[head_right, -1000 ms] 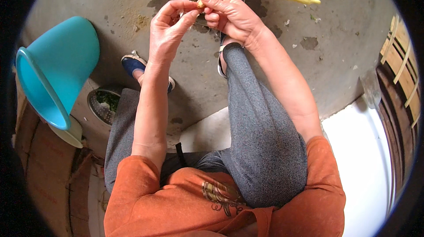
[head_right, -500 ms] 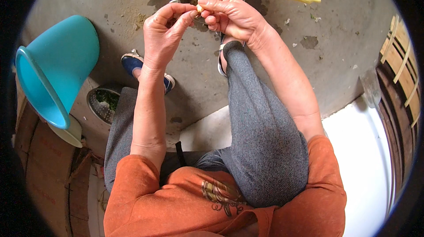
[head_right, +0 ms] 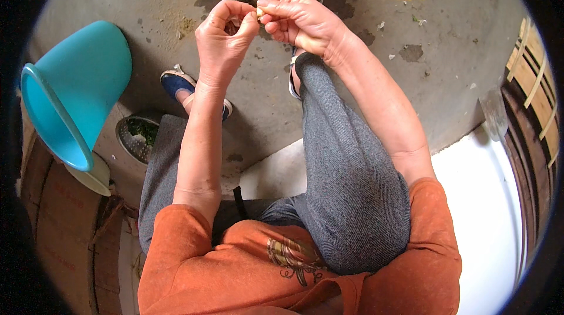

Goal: The person sits on the floor and peels garlic cloves by hand, placing the peeled cloves into a metal bowl. The person handles the cloves one at a time and discards the skins onto the floor.

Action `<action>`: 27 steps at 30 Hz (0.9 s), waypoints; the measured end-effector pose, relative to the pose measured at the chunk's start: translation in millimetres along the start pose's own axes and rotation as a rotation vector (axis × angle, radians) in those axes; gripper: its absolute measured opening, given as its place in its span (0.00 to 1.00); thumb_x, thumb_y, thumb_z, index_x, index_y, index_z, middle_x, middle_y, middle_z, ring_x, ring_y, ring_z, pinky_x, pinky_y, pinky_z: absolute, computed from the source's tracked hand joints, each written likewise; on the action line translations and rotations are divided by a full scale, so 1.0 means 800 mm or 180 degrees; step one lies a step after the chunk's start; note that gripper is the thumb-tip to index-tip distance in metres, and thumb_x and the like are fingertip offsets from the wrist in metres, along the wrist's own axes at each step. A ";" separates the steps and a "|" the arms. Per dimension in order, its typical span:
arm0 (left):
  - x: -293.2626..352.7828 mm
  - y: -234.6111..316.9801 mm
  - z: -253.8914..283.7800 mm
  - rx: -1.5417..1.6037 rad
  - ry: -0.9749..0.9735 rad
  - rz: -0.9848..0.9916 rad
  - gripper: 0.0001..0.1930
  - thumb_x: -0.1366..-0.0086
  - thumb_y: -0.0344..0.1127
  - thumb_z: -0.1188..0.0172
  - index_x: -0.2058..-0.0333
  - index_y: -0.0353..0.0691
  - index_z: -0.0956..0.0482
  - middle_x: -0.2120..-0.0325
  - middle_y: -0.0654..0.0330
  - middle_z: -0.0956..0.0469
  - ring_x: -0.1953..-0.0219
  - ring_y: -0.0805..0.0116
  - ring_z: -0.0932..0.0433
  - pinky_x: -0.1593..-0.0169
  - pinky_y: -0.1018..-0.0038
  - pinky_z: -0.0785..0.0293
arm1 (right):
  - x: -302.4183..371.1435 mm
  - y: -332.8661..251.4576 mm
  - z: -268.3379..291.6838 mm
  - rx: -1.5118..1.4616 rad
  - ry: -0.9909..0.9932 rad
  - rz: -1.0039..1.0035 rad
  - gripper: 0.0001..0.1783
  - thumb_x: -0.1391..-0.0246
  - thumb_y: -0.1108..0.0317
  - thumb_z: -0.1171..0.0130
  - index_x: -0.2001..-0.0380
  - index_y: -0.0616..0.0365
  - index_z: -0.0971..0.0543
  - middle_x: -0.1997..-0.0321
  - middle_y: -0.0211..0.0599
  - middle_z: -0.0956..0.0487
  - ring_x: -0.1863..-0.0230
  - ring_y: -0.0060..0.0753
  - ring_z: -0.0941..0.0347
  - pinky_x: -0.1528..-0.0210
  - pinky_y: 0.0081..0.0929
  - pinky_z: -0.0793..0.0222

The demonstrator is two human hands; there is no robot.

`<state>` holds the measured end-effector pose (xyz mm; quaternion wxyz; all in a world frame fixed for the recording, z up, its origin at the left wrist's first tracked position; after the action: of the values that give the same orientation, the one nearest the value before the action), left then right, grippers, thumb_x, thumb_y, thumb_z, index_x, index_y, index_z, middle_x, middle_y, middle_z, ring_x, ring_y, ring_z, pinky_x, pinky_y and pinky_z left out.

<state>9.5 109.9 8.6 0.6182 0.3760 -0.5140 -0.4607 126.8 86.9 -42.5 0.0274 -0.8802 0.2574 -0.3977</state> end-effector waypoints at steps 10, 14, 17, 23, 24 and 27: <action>0.009 -0.047 -0.020 0.2039 -0.0179 0.1144 0.05 0.41 0.31 0.42 0.67 0.38 0.23 0.75 0.68 0.24 0.75 0.84 0.31 0.73 0.86 0.36 | 0.024 -0.048 -0.037 0.1418 0.0269 0.1858 0.10 0.46 0.71 0.40 0.59 0.58 0.23 0.65 0.29 0.22 0.65 0.15 0.28 0.62 0.15 0.29; 0.008 -0.042 -0.028 0.2457 -0.0506 0.1173 0.03 0.41 0.30 0.43 0.69 0.39 0.24 0.74 0.67 0.24 0.75 0.82 0.31 0.72 0.86 0.37 | 0.013 -0.037 -0.022 0.1013 0.0004 0.1507 0.10 0.44 0.70 0.42 0.59 0.59 0.24 0.66 0.29 0.22 0.66 0.15 0.26 0.64 0.14 0.28; 0.007 -0.042 -0.023 0.2768 -0.0582 0.1110 0.01 0.41 0.27 0.47 0.71 0.39 0.28 0.73 0.62 0.24 0.75 0.79 0.28 0.73 0.84 0.35 | 0.011 -0.033 -0.016 0.0892 0.0035 0.1299 0.10 0.42 0.69 0.44 0.58 0.60 0.24 0.66 0.29 0.22 0.68 0.16 0.26 0.67 0.14 0.27; -0.001 -0.012 -0.002 0.1633 -0.0308 0.0375 0.07 0.38 0.23 0.47 0.62 0.37 0.25 0.69 0.61 0.21 0.73 0.81 0.27 0.69 0.85 0.32 | 0.028 -0.049 -0.022 0.2152 0.0538 0.1809 0.09 0.42 0.72 0.45 0.59 0.62 0.23 0.67 0.30 0.22 0.71 0.16 0.25 0.66 0.15 0.26; 0.000 -0.012 -0.004 0.1523 -0.0359 0.0351 0.07 0.38 0.24 0.46 0.62 0.37 0.24 0.70 0.62 0.21 0.72 0.82 0.27 0.68 0.85 0.31 | 0.031 -0.052 -0.025 0.2297 0.0635 0.1892 0.09 0.42 0.73 0.45 0.59 0.62 0.23 0.68 0.29 0.22 0.70 0.16 0.25 0.66 0.16 0.25; 0.001 -0.014 -0.008 0.1331 -0.0434 0.0357 0.06 0.39 0.26 0.42 0.62 0.35 0.21 0.71 0.64 0.21 0.71 0.82 0.26 0.66 0.85 0.29 | 0.039 -0.062 -0.041 0.2952 0.0739 0.2355 0.09 0.47 0.75 0.42 0.61 0.62 0.21 0.69 0.32 0.22 0.69 0.22 0.24 0.66 0.18 0.26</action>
<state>14.0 105.9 -2.6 0.5153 0.4348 -0.6590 -0.3334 142.1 120.5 13.7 0.5166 -0.5794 0.3475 -0.5260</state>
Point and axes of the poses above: each hand's wrist, its own x-axis away from the middle knuckle, its own z-axis out of the back of the hand, y = z × x, the point moved 10 cm from there along -x, towards the middle knuckle
